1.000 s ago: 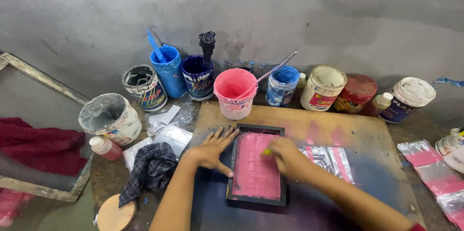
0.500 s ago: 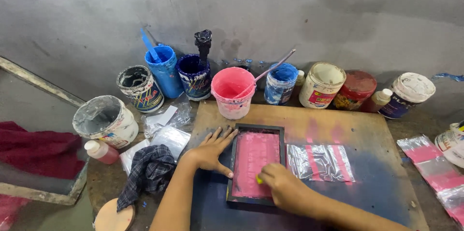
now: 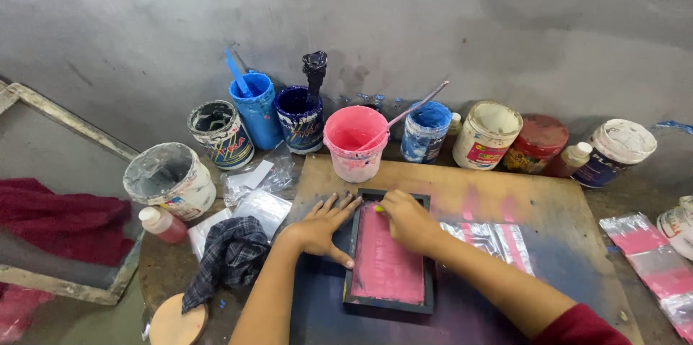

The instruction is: The person uses a yellow sponge to spread pink paint on a black tray. They then use a dark cloth to wipe the wooden table surface, cleaning off paint smudges. Finally, they wipe a yellow rectangular object with the cloth.

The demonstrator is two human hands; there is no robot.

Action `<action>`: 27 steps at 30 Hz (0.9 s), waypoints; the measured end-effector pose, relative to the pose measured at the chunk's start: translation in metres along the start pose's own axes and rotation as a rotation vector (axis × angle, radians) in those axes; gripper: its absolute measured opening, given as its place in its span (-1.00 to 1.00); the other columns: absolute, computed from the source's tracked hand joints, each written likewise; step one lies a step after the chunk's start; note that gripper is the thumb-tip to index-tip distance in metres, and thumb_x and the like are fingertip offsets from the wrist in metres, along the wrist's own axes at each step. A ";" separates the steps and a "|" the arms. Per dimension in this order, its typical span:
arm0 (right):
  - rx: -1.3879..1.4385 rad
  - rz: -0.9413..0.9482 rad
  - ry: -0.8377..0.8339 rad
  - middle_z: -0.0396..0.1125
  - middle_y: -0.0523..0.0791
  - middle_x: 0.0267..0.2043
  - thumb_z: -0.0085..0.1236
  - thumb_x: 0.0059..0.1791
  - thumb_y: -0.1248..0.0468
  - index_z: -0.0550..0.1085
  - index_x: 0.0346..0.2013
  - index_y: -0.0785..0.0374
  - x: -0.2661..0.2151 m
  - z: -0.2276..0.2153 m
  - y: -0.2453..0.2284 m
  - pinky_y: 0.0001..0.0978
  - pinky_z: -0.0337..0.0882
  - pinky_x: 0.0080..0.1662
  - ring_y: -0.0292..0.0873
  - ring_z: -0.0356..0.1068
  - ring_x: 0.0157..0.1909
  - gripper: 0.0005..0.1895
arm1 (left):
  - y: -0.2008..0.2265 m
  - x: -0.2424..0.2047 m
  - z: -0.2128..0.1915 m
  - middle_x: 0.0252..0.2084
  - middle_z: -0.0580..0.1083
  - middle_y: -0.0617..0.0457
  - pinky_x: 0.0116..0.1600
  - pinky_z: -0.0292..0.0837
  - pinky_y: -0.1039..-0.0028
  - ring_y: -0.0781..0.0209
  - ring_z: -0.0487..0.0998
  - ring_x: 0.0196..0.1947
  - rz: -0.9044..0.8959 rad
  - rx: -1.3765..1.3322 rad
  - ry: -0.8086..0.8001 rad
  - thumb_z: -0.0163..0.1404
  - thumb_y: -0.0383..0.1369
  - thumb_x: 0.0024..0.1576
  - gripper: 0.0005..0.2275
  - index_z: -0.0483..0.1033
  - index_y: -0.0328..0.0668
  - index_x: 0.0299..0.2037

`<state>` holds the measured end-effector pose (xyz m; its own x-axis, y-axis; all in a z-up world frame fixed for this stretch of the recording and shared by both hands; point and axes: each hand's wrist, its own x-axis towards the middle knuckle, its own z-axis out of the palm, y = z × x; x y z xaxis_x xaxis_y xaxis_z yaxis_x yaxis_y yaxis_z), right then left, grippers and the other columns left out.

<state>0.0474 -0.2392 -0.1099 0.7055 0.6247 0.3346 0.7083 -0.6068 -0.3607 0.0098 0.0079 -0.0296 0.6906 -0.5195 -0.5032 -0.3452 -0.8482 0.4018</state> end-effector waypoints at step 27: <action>0.367 0.324 -0.039 0.51 0.20 -0.03 0.24 -0.06 0.33 0.58 -0.02 0.40 -0.002 -0.076 -0.019 -0.01 0.39 0.21 0.24 0.46 0.14 -0.67 | 0.016 -0.021 -0.014 0.58 -0.01 -0.13 0.57 -0.43 -0.02 -0.13 -0.24 0.59 0.043 -0.120 0.151 0.18 0.31 -0.21 0.18 -0.18 -0.06 0.56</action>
<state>0.0342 -0.2668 -0.0375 0.8819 0.4547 0.1247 0.3934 -0.5639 -0.7261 -0.0013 0.0062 -0.0018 0.7672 -0.5259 -0.3671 -0.3047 -0.8025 0.5130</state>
